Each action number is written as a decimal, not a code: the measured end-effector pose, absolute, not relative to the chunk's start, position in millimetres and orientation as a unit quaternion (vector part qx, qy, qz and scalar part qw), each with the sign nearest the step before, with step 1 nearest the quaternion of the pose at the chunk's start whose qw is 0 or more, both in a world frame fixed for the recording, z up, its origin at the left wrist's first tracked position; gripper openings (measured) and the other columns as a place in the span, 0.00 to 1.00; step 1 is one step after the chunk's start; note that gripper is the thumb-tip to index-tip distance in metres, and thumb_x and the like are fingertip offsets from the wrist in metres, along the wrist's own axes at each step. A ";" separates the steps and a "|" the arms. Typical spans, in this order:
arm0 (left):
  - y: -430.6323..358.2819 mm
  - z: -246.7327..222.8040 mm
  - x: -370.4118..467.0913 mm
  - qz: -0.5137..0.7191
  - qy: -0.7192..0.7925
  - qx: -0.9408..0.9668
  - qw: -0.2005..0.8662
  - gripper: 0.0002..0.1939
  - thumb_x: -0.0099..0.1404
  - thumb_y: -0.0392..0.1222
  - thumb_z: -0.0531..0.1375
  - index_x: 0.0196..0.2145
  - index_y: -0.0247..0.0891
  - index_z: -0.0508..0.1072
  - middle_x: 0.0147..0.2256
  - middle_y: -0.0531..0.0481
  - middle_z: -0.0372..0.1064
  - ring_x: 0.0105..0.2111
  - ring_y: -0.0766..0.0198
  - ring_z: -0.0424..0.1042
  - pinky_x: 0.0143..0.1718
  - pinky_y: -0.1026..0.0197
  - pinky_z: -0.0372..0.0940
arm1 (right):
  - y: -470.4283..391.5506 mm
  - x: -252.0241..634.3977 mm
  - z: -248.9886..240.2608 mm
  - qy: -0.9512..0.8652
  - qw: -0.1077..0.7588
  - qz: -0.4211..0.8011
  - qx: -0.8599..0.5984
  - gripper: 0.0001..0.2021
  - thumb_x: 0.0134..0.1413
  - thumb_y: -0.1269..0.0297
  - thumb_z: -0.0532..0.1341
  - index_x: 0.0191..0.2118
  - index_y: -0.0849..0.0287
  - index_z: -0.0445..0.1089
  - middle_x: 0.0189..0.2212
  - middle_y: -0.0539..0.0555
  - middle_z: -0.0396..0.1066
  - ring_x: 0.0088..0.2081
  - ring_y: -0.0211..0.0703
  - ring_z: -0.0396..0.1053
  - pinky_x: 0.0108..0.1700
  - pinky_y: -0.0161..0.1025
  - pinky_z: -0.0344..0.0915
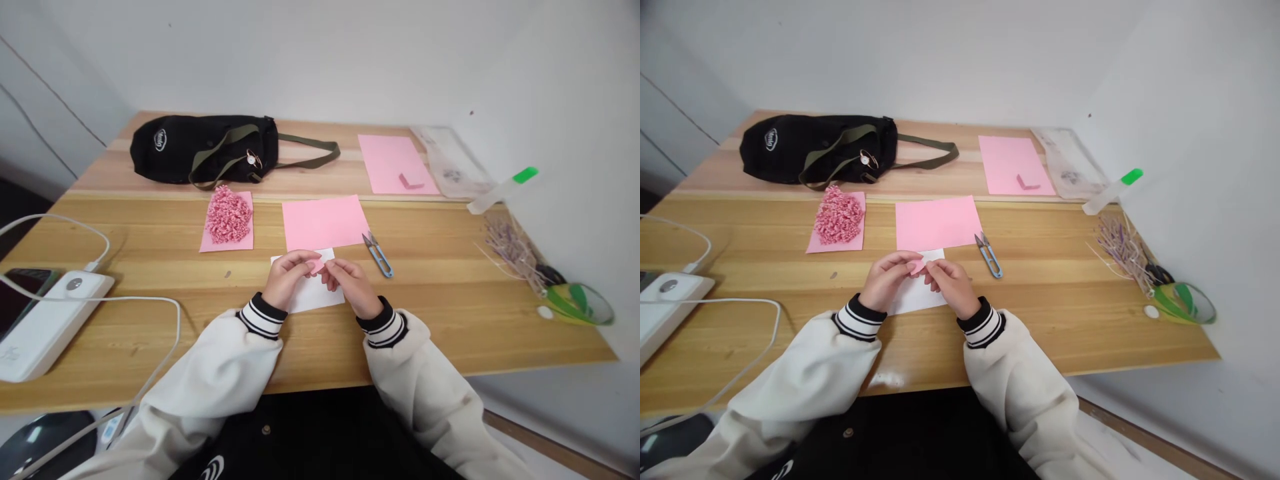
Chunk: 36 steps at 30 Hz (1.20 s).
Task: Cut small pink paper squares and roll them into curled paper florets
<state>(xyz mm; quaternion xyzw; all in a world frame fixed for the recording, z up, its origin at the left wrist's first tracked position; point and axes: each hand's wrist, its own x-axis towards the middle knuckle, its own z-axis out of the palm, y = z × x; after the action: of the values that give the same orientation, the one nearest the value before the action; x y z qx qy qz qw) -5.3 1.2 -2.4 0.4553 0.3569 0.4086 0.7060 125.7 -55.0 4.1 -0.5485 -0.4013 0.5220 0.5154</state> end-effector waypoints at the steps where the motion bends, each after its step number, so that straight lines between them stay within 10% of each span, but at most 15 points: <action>1: 0.3 -1.1 -5.4 0.410 0.357 0.460 0.702 0.07 0.47 0.35 0.62 0.28 0.36 0.76 0.24 0.52 0.70 0.25 0.69 0.65 0.29 0.65 0.60 | -55.9 125.4 5.3 -0.400 0.516 0.527 -0.544 0.16 0.49 0.51 0.55 0.25 0.59 0.68 0.19 0.48 0.62 0.20 0.32 0.57 0.24 0.33 0.56; 16: -10.1 9.4 -2.3 0.383 0.341 0.542 0.666 0.16 0.50 0.35 0.62 0.39 0.37 0.71 0.27 0.52 0.68 0.25 0.68 0.65 0.29 0.63 0.61 | -61.6 129.1 12.6 -0.400 0.514 0.490 -0.579 0.08 0.45 0.61 0.60 0.23 0.59 0.65 0.16 0.46 0.60 0.20 0.32 0.56 0.23 0.32 0.53; 36: -13.4 16.2 -1.0 0.338 0.338 0.582 0.658 0.10 0.56 0.41 0.58 0.20 0.34 0.67 0.18 0.53 0.64 0.20 0.70 0.63 0.24 0.65 0.60 | -62.5 132.2 14.2 -0.372 0.550 0.515 -0.542 0.09 0.48 0.61 0.58 0.22 0.58 0.66 0.17 0.47 0.62 0.20 0.32 0.57 0.24 0.33 0.56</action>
<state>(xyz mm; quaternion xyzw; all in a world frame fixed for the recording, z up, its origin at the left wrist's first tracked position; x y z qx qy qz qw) -1.0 -13.4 16.2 0.5817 0.3380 0.3377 0.6583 132.2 -62.5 14.2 -0.5419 -0.3722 0.5154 0.5496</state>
